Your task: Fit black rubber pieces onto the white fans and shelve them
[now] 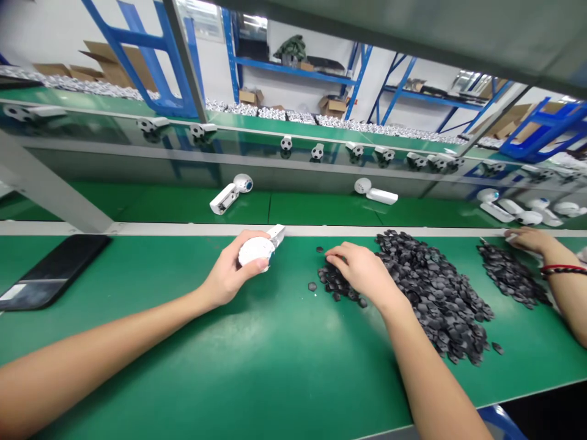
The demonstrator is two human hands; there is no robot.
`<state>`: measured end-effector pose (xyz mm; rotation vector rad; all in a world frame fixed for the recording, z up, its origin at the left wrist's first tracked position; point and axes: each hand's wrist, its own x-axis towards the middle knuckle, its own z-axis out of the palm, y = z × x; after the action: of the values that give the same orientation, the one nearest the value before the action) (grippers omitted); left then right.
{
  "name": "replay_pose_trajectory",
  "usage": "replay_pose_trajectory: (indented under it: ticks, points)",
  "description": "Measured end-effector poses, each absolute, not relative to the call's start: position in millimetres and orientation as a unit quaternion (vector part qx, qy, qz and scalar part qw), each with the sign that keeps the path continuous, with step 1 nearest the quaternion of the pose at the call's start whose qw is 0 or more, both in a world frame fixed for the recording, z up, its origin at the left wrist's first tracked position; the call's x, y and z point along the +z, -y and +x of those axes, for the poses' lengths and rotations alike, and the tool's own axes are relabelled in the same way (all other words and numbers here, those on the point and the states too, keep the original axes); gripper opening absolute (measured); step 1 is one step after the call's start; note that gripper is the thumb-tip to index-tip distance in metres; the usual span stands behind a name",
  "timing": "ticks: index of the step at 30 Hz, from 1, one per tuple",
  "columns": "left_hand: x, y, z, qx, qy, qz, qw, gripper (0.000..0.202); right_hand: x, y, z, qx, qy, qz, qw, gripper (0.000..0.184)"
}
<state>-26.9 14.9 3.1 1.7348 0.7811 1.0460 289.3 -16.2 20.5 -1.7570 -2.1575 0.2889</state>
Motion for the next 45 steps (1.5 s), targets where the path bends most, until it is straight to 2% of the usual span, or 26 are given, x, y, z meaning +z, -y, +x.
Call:
replay_pose_trajectory:
  ticks: [3, 10, 13, 15, 17, 19, 21, 24, 26, 34, 42, 45]
  points:
    - [-3, -15, -27, 0.432, -0.316, 0.696, 0.479, 0.044, 18, 14, 294, 0.078, 0.761, -0.627, 0.149, 0.025]
    - [-17, -7, -25, 0.435, -0.285, 0.618, 0.59, 0.048, 9, 8, 290, 0.064, 0.744, -0.654, 0.12, 0.021]
    - [-15, -5, -22, 0.413, -0.27, 0.631, 0.599, 0.051, 6, 5, 285, 0.041, 0.742, -0.653, 0.147, 0.025]
    - [-14, -3, -21, 0.401, -0.268, 0.65, 0.587, 0.052, 6, 7, 278, 0.052, 0.733, -0.647, 0.201, 0.028]
    - [-15, -1, -22, 0.393, -0.274, 0.681, 0.554, 0.051, 8, 12, 266, 0.149, 0.702, -0.64, 0.275, 0.027]
    - [-17, 0, -22, 0.385, -0.289, 0.716, 0.506, 0.049, 13, 21, 251, 0.299, 0.648, -0.617, 0.333, 0.031]
    - [-17, 2, -23, 0.374, -0.304, 0.748, 0.457, 0.049, 17, 31, 233, 0.416, 0.606, -0.58, 0.352, 0.036]
    - [-17, 2, -23, 0.356, -0.299, 0.789, 0.401, 0.061, 21, 43, 210, 0.471, 0.597, -0.539, 0.362, 0.031]
    - [-16, 2, -22, 0.353, -0.282, 0.806, 0.383, 0.066, 22, 46, 199, 0.474, 0.593, -0.528, 0.38, 0.027]
    - [-15, 1, -20, 0.376, -0.244, 0.815, 0.367, 0.06, 20, 51, 186, 0.45, 0.592, -0.538, 0.397, 0.024]
    - [-13, 3, -19, 0.357, -0.28, 0.803, 0.388, 0.071, 16, 51, 177, 0.374, 0.62, -0.564, 0.398, 0.03]
    - [-12, 4, -18, 0.364, -0.288, 0.801, 0.377, 0.069, 15, 52, 174, 0.353, 0.628, -0.563, 0.405, 0.032]
